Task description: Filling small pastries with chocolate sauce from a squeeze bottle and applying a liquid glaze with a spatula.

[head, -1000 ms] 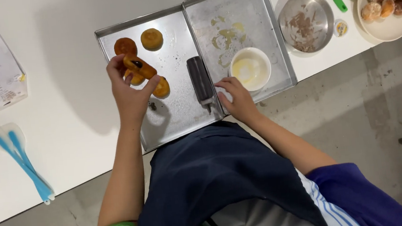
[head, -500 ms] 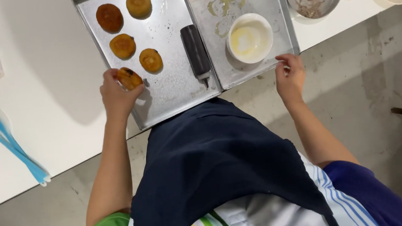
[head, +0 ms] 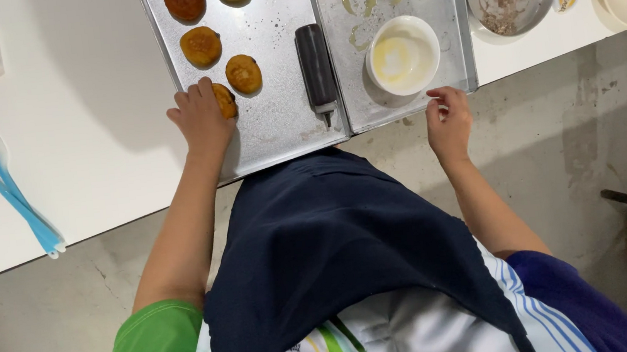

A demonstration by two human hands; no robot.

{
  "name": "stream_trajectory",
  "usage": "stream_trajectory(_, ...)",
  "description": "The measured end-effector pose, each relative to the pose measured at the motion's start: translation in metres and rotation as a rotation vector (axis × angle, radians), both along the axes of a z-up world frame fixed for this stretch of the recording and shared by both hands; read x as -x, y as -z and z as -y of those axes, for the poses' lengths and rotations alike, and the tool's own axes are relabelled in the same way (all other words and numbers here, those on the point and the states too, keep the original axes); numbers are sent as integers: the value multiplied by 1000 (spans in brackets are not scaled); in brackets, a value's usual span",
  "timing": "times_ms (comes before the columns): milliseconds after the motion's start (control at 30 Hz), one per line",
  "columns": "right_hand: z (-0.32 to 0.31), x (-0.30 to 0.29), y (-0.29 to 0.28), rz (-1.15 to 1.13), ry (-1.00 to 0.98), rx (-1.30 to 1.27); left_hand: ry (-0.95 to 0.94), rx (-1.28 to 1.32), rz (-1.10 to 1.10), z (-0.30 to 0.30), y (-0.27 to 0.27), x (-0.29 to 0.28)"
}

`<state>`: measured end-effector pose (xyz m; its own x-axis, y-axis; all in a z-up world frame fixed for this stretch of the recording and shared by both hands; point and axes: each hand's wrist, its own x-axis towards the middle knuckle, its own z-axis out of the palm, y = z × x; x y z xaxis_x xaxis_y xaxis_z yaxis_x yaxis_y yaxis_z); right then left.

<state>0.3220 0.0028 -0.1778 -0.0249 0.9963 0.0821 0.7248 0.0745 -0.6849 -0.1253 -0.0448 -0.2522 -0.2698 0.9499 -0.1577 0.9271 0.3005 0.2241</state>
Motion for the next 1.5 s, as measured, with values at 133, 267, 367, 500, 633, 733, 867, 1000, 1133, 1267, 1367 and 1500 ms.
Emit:
stream_trajectory(133,2,-1,-2,-16,21,-3,10,-13,-13,-4,4,4)
stream_trajectory(267,10,-8,4,-25,43,-8,-65,112,80,-12,-22,3)
stream_trajectory(367,14,-12,7,-40,58,-27,-133,170,189,-12,-37,3)
stream_trajectory(500,20,-19,15,-20,80,-45,-143,153,210,-8,-37,5)
stream_trajectory(633,22,-26,15,10,157,0,-168,271,130,-16,-50,0)
stream_trajectory(733,25,-36,26,-11,180,9,-102,280,-5,-13,-31,6)
stream_trajectory(867,28,-39,25,30,231,41,-62,301,-121,-11,-10,10)
stream_trajectory(1000,26,-42,22,13,224,51,-9,333,-206,-9,2,10)
stream_trajectory(1133,10,-62,25,74,199,-9,-41,310,-175,0,9,8)
stream_trajectory(1267,-27,-99,22,93,200,-66,-86,212,-139,4,-19,-2)
stream_trajectory(1367,-54,-135,36,139,236,-51,-203,150,-40,11,-42,-13)
stream_trajectory(1500,-104,-178,52,-55,333,53,-321,95,-4,9,-64,-48)
